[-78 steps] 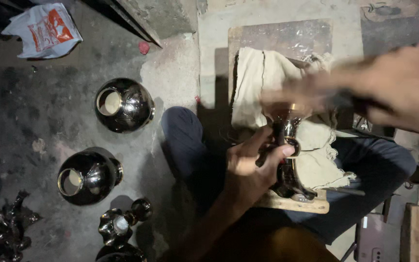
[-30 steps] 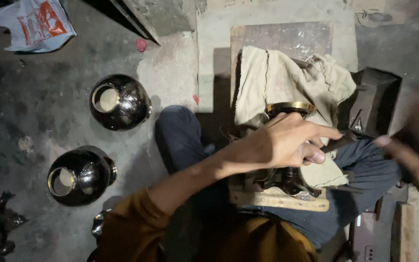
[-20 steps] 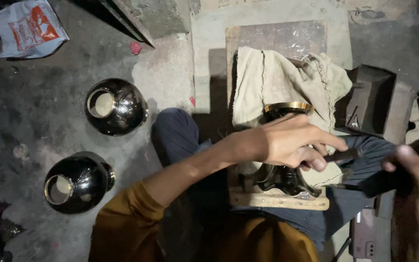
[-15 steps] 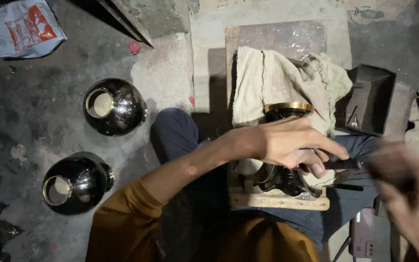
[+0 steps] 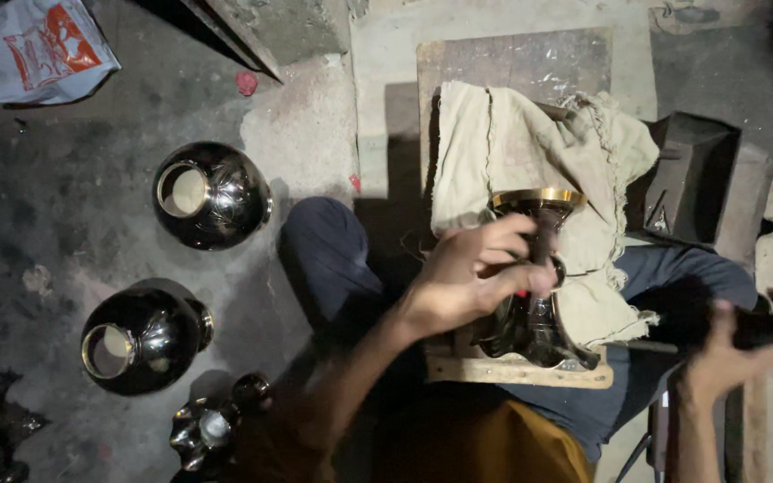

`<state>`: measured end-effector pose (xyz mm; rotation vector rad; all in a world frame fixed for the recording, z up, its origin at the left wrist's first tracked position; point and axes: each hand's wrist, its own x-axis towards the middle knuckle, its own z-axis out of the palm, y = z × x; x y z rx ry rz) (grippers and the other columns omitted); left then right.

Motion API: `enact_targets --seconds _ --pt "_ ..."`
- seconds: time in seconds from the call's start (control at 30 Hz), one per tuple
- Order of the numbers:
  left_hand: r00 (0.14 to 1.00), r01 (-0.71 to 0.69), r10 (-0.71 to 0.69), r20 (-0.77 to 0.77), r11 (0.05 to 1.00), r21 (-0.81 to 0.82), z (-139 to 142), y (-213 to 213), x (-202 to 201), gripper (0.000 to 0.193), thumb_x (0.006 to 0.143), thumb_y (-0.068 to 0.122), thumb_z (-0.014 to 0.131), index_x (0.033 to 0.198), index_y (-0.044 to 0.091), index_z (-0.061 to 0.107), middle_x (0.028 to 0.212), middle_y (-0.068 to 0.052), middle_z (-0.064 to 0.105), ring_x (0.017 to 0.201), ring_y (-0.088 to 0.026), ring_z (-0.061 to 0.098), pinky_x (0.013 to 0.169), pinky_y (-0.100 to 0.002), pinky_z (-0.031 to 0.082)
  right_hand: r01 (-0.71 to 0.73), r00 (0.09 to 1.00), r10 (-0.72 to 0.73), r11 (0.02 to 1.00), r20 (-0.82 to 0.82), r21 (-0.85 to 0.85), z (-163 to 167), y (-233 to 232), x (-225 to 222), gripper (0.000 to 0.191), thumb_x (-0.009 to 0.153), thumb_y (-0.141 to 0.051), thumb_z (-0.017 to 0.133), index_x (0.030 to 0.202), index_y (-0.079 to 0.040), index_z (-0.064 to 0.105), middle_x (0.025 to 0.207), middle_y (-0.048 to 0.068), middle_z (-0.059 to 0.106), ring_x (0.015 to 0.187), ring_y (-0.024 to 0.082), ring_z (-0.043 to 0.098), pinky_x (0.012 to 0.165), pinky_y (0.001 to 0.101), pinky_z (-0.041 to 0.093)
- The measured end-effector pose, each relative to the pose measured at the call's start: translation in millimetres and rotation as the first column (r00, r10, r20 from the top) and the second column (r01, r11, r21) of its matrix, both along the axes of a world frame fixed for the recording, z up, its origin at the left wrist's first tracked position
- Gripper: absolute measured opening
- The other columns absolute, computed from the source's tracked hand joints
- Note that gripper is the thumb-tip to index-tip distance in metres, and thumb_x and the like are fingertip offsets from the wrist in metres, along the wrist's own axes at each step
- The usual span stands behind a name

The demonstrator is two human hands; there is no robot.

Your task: The person holds a dark metal object on a wooden block and repeatedly strikes it with a wooden mallet. They rotate the object to work different areas while maintaining a steady rhythm.

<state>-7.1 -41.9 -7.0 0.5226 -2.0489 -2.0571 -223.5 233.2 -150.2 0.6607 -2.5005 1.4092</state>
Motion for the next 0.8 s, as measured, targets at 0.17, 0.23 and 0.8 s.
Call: enact_targets --seconds 0.17,0.23,0.8 --pt "0.927 -0.365 0.342 -0.156 0.919 -0.152 -3.3 33.2 6.2 0.045 0.097 0.024 0.075 0.130 -0.003 0.061 0.107 -0.018 0.077 0.102 -0.024 0.079 0.095 -0.035 0.065 -0.126 0.984 0.139 0.985 0.114 -0.120 2.3 -20.0 -18.6 0.058 0.110 -0.009 0.074 0.152 0.013 0.040 0.146 0.021 0.048 0.139 0.027 0.047 0.126 0.0411 0.036" --pt "0.905 -0.417 0.389 -0.172 0.892 -0.176 -1.1 38.3 7.8 0.039 0.099 0.024 0.074 0.125 -0.003 0.062 0.105 -0.016 0.077 0.099 -0.023 0.079 0.089 -0.034 0.066 -0.078 0.965 0.080 0.997 0.249 -0.019 16.3 -28.1 -39.5 0.048 0.111 -0.016 0.072 0.143 0.010 0.048 0.134 0.019 0.055 0.124 0.025 0.051 0.114 0.0389 0.040" --pt "0.873 -0.488 0.487 0.028 0.873 0.001 13.4 44.8 7.7 0.035 0.094 0.024 0.071 0.116 -0.002 0.066 0.090 -0.013 0.079 0.074 -0.016 0.077 0.071 -0.027 0.063 -0.567 0.638 0.700 0.144 0.322 0.811 214.0 -222.5 -47.4 0.052 0.093 -0.026 0.077 0.139 -0.016 0.055 0.075 0.011 0.073 0.059 0.020 0.070 0.056 0.0321 0.054"
